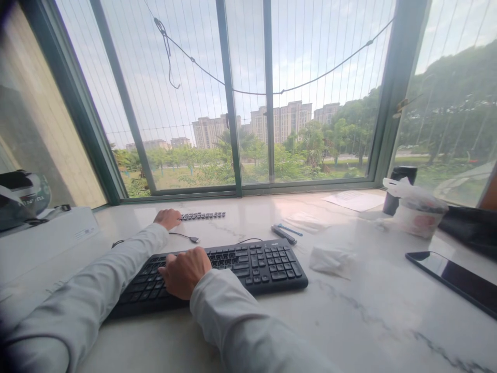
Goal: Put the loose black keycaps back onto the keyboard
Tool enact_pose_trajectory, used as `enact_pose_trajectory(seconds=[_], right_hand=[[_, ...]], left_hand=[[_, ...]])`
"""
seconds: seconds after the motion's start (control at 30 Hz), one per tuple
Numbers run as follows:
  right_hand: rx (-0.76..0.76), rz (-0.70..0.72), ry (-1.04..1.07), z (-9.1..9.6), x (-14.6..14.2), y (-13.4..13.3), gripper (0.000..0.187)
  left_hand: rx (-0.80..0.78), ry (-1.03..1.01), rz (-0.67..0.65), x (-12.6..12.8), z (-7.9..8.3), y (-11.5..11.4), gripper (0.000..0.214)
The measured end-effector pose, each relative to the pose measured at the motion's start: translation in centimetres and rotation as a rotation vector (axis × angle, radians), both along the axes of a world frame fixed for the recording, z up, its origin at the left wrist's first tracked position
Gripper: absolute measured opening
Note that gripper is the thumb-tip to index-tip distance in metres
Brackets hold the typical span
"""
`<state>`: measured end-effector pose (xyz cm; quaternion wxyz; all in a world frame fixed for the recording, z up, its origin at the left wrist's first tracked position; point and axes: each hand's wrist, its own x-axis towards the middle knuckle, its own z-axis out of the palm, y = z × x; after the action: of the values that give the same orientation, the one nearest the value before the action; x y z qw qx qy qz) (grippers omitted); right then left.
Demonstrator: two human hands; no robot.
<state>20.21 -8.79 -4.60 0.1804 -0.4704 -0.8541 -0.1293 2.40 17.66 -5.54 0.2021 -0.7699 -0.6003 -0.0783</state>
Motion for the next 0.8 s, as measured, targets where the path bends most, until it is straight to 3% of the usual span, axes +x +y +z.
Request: enact_pose_trajectory(seconds=[0.23,0.47,0.6,0.67,0.8], right_hand=[[-0.025,0.002,-0.031,0.4,0.1,-0.2,0.041],[0.012,-0.033,-0.020,0.4,0.2,-0.3,0.040],[-0.003,-0.080,-0.039,0.7,0.3,-0.4,0.042],[-0.014,-0.129,-0.049,0.9,0.6,-0.3,0.043],[-0.026,-0.271,-0.052,1.3,1.4,0.3,0.044]], left_hand=[[0.014,-0.013,-0.038,-0.2,0.8,-2.2,0.013],[0.094,-0.035,-0.082,-0.7,3.0,-5.7,0.022],[0.131,-0.081,-0.128,0.1,5.1,-9.2,0.025],[0.161,-0.182,-0.223,0.7,6.0,-11.4,0.022],[0.270,-0.316,-0.389,1.7,5.7,-15.6,0.023]])
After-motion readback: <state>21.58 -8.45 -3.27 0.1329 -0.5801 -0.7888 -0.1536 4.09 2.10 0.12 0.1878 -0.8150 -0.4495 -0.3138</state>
